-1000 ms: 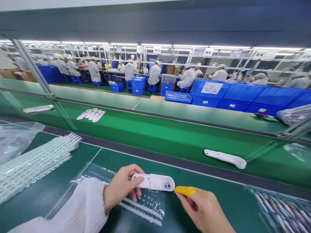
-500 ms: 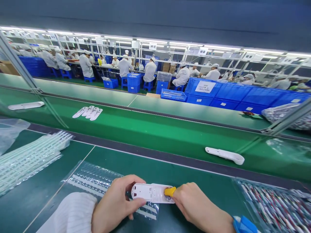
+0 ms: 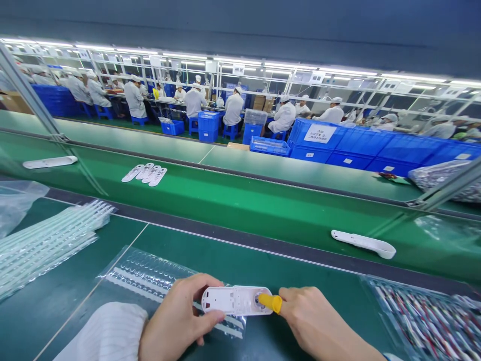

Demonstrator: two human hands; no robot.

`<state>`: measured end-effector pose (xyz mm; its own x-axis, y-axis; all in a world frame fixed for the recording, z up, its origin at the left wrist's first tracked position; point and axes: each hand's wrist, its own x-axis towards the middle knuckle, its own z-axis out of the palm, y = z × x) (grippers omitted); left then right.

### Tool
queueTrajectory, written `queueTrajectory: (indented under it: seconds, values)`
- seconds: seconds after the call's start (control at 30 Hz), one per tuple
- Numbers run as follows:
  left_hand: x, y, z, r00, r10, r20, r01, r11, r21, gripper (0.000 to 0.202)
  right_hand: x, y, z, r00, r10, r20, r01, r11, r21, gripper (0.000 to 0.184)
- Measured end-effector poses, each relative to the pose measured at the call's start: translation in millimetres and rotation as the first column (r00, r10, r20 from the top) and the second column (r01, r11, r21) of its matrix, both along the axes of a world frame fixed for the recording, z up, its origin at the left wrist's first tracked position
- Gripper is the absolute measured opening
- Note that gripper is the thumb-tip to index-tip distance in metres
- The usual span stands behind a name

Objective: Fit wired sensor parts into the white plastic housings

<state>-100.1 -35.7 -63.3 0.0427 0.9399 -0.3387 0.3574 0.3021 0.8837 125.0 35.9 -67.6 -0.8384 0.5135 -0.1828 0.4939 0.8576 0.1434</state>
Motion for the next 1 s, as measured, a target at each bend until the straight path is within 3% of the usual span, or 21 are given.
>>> queueTrajectory:
  seconds: [0.37,0.5,0.6,0.7,0.77,0.83,0.9,1.0]
  values:
    - [4.8,-1.7,7.1,0.996,0.002,-0.086,-0.003,1.0,-0.019,0.028,-2.1,-2.1,-2.1,0.998,0.02,-0.053,-0.018,0.999,0.037,0.022]
    - [5.2,-3.7,8.2,0.997,-0.002,-0.08,0.0,1.0,-0.03,0.03,-0.1,-0.7,-1.3,0.984,0.019,-0.177,-0.017,1.0,0.012,0.023]
    - [5.8,-5.7,8.6,0.997,-0.001,-0.082,-0.002,0.999,-0.042,0.031,3.1,-2.5,8.4,0.907,-0.034,-0.42,0.031,0.999,-0.013,0.03]
    - [6.0,-5.8,7.3,0.997,0.005,-0.073,-0.007,0.999,-0.037,0.029,3.3,-8.0,12.9,0.802,-0.118,-0.585,0.076,0.993,-0.096,0.017]
    - [4.4,-5.1,4.8,0.998,0.003,-0.062,-0.005,0.999,-0.035,0.028,0.7,-11.1,8.1,0.793,-0.19,-0.579,0.082,0.975,-0.208,0.038]
    - [0.6,-5.5,1.4,0.995,0.017,-0.097,-0.015,1.0,0.019,0.033,-3.6,-9.4,0.0,0.794,-0.249,-0.555,0.087,0.949,-0.302,0.04]
    - [-4.9,-8.6,-2.4,0.967,0.082,-0.241,-0.049,0.989,0.138,0.047,-9.5,0.5,-6.5,0.78,-0.289,-0.556,0.121,0.94,-0.319,0.033]
    - [-12.5,-19.6,-9.8,0.857,0.172,-0.485,-0.006,0.946,0.324,0.054,-22.2,32.2,-8.1,0.784,-0.337,-0.522,0.283,0.941,-0.183,0.029]
